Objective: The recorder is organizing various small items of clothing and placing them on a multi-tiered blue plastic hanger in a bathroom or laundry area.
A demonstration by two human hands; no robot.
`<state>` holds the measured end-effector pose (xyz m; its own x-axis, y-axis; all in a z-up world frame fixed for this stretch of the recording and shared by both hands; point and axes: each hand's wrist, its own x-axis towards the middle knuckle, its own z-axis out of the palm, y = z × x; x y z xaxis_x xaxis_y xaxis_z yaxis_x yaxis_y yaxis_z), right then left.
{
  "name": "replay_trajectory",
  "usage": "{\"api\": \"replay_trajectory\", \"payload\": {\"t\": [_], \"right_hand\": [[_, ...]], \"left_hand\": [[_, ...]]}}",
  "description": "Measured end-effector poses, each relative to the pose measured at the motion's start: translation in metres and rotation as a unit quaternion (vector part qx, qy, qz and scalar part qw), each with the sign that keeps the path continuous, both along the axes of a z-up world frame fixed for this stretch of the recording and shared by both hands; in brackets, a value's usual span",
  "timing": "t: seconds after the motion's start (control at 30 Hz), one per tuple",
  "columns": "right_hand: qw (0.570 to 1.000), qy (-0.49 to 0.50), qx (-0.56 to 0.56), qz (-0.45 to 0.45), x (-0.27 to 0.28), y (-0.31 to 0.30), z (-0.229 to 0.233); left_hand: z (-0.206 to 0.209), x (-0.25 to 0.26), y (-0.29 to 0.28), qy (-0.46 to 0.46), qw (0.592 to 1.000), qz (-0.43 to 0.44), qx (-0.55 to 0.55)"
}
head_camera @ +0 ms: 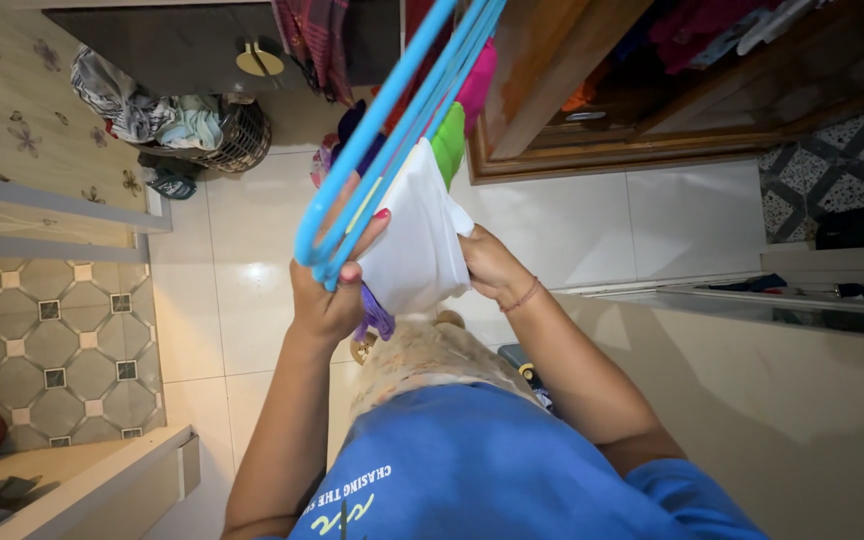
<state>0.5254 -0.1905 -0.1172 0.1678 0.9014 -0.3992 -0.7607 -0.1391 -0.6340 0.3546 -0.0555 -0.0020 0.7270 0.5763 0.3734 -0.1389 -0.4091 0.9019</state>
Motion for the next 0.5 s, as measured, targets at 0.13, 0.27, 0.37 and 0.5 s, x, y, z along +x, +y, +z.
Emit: {"api": "replay_trajectory", "payload": {"t": [0.13, 0.27, 0.37, 0.5], "right_hand": [[0.989, -0.087, -0.121, 0.017, 0.001, -0.005, 0.003], [0.982, -0.116, -0.133, 0.069, 0.002, -0.012, -0.014], [0.987, -0.059, -0.13, 0.075, 0.006, -0.025, -0.048], [0.976, -0.069, -0.175, 0.114, 0.011, -0.046, -0.142]], "left_hand": [[-0.009, -0.005, 0.003, -0.051, 0.994, -0.009, -0.099], [0.001, -0.004, 0.007, -0.032, 0.995, 0.003, -0.095], [-0.006, -0.007, 0.01, -0.023, 0.999, 0.02, -0.034], [-0.005, -0.002, 0.014, -0.047, 0.998, 0.04, 0.028]]}}
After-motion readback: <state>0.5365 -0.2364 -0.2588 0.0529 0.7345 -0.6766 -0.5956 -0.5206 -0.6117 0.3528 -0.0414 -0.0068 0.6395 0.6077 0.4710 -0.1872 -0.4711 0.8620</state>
